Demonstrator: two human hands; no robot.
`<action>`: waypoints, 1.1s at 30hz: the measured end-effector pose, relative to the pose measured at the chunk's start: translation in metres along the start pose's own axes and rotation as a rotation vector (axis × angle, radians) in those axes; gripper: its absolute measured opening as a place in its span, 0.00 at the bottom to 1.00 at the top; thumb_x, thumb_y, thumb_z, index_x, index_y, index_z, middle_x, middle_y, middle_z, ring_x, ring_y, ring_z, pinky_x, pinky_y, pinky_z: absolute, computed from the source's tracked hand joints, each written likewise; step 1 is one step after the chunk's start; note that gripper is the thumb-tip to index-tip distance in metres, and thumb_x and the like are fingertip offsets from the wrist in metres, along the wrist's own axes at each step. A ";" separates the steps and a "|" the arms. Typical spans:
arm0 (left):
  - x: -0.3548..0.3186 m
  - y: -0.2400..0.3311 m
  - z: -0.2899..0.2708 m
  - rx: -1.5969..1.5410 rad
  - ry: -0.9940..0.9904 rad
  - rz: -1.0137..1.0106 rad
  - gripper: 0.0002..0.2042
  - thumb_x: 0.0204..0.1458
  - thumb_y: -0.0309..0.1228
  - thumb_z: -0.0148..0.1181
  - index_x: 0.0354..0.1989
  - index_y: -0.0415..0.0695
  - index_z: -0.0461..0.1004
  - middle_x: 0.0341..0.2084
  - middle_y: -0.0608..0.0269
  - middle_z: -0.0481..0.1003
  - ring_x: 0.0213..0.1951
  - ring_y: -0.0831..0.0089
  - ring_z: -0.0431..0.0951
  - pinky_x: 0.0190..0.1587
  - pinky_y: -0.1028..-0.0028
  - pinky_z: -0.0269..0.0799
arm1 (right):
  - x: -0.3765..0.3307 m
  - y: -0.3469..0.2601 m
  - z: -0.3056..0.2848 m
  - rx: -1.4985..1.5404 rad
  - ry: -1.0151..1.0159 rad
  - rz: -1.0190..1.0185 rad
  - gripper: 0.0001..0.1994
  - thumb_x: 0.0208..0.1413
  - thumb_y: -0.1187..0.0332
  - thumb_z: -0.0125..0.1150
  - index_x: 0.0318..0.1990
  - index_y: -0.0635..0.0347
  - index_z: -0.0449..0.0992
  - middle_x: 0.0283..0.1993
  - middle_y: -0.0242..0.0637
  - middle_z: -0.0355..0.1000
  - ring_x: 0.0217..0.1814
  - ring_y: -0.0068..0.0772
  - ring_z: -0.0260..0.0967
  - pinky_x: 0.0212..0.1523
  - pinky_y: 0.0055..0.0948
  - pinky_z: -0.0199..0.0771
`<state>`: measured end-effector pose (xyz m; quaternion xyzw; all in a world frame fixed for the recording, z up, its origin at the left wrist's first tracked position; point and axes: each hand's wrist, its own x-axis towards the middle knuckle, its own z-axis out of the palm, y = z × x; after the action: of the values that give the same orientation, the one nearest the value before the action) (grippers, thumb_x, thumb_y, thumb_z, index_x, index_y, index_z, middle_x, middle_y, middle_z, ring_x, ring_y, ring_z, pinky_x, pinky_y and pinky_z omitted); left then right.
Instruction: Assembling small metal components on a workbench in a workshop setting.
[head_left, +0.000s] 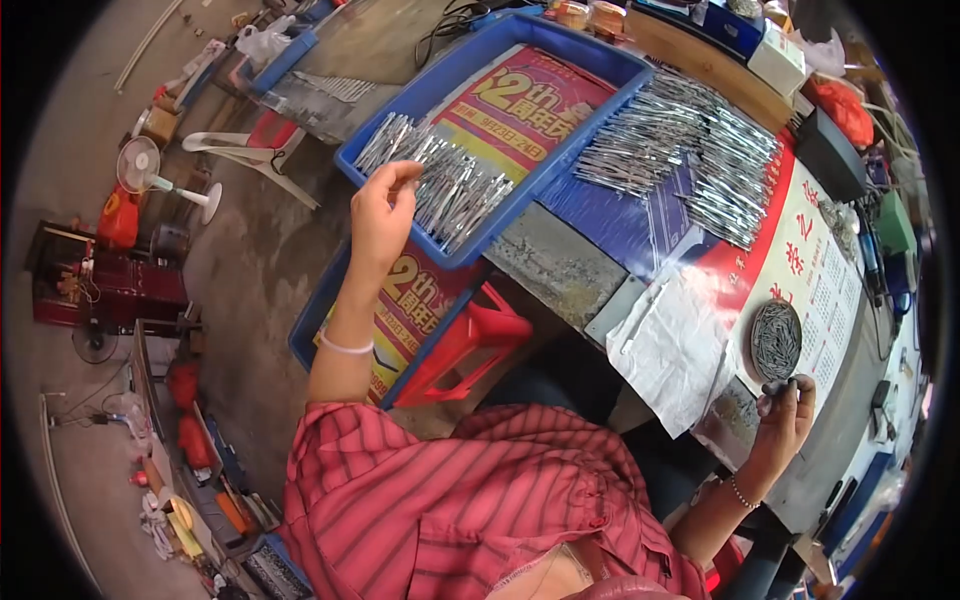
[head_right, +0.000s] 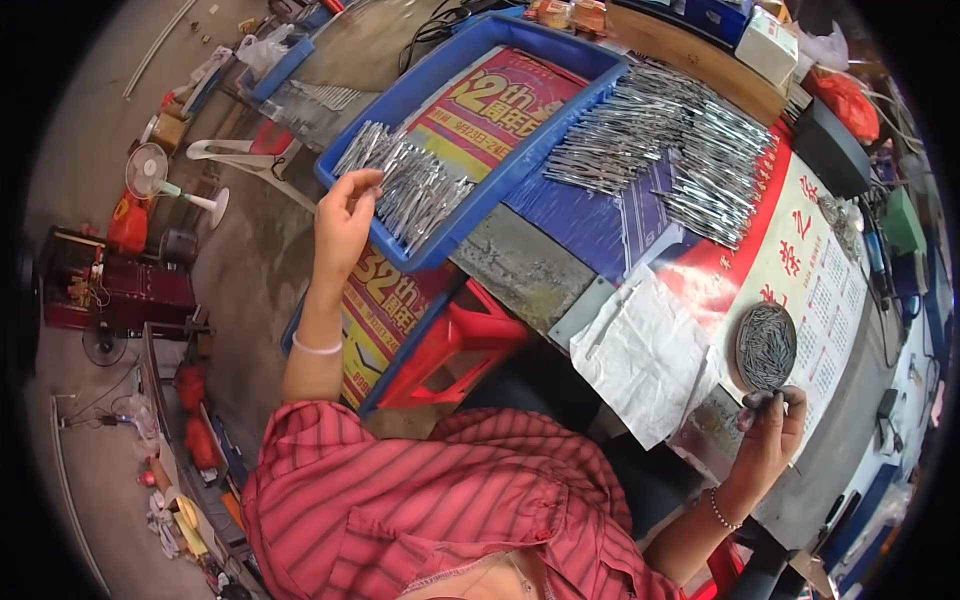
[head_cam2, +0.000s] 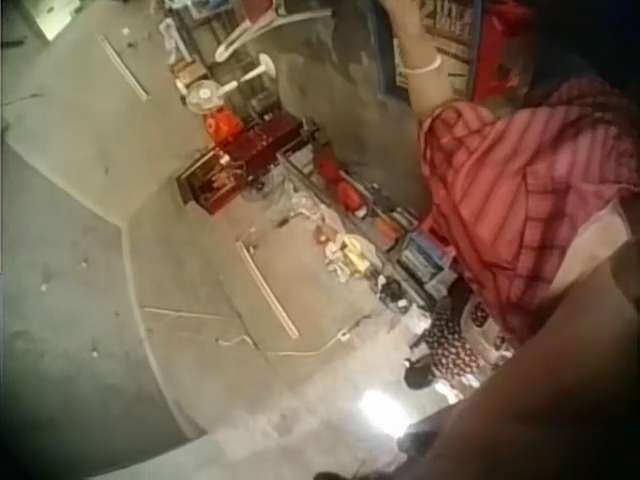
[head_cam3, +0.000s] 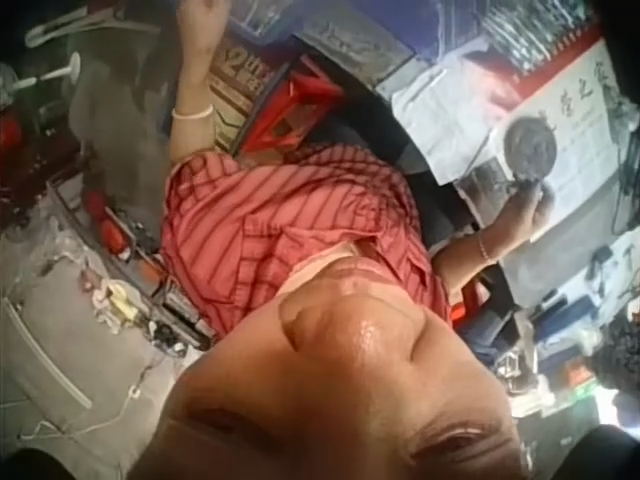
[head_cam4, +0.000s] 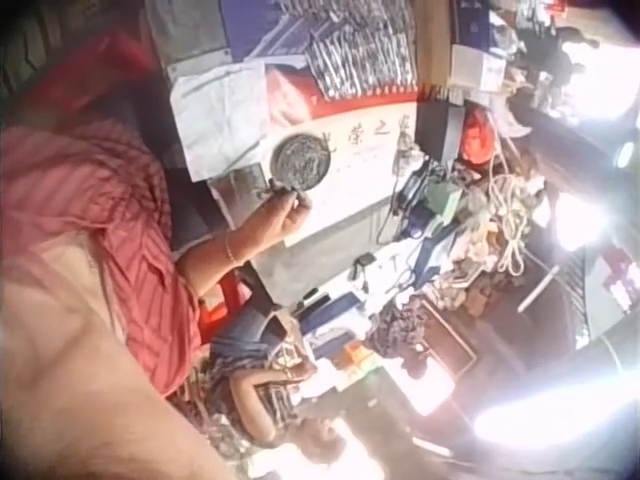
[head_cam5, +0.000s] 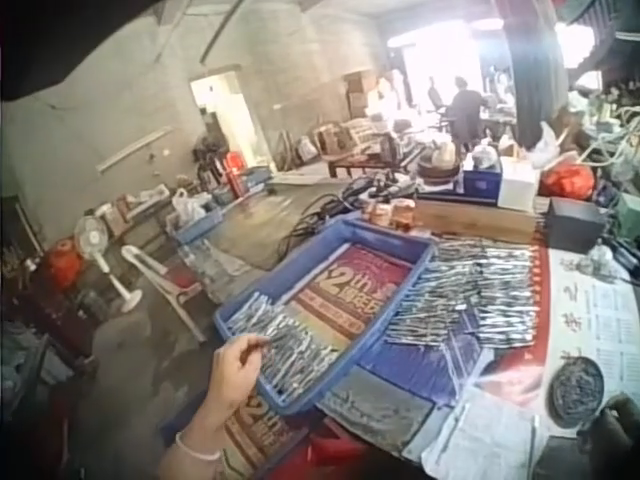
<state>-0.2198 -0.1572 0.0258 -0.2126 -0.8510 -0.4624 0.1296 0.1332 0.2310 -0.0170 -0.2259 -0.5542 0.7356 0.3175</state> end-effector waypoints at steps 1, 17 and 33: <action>0.007 -0.009 0.000 0.045 -0.021 0.015 0.09 0.50 0.19 0.51 0.39 0.36 0.74 0.32 0.55 0.77 0.33 0.70 0.78 0.35 0.74 0.72 | 0.000 0.000 0.000 0.002 0.004 0.000 0.05 0.62 0.71 0.49 0.44 0.59 0.65 0.31 0.38 0.71 0.25 0.20 0.63 0.26 0.16 0.62; 0.057 -0.073 0.023 0.491 -0.436 0.210 0.12 0.43 0.19 0.52 0.39 0.36 0.71 0.34 0.49 0.72 0.36 0.56 0.74 0.40 0.64 0.70 | 0.001 -0.010 0.022 -0.180 0.066 0.123 0.07 0.54 0.73 0.52 0.40 0.62 0.67 0.28 0.31 0.69 0.26 0.18 0.65 0.24 0.21 0.70; 0.040 0.009 0.029 0.783 -0.406 0.174 0.22 0.47 0.36 0.56 0.50 0.38 0.67 0.40 0.43 0.74 0.42 0.48 0.74 0.46 0.57 0.68 | -0.007 -0.005 0.014 -0.007 -0.074 0.073 0.07 0.61 0.70 0.50 0.39 0.64 0.64 0.27 0.32 0.70 0.21 0.18 0.69 0.23 0.19 0.70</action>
<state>-0.2513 -0.1189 0.0340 -0.3049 -0.9489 -0.0419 0.0692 0.1299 0.2172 -0.0082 -0.2193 -0.5595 0.7527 0.2690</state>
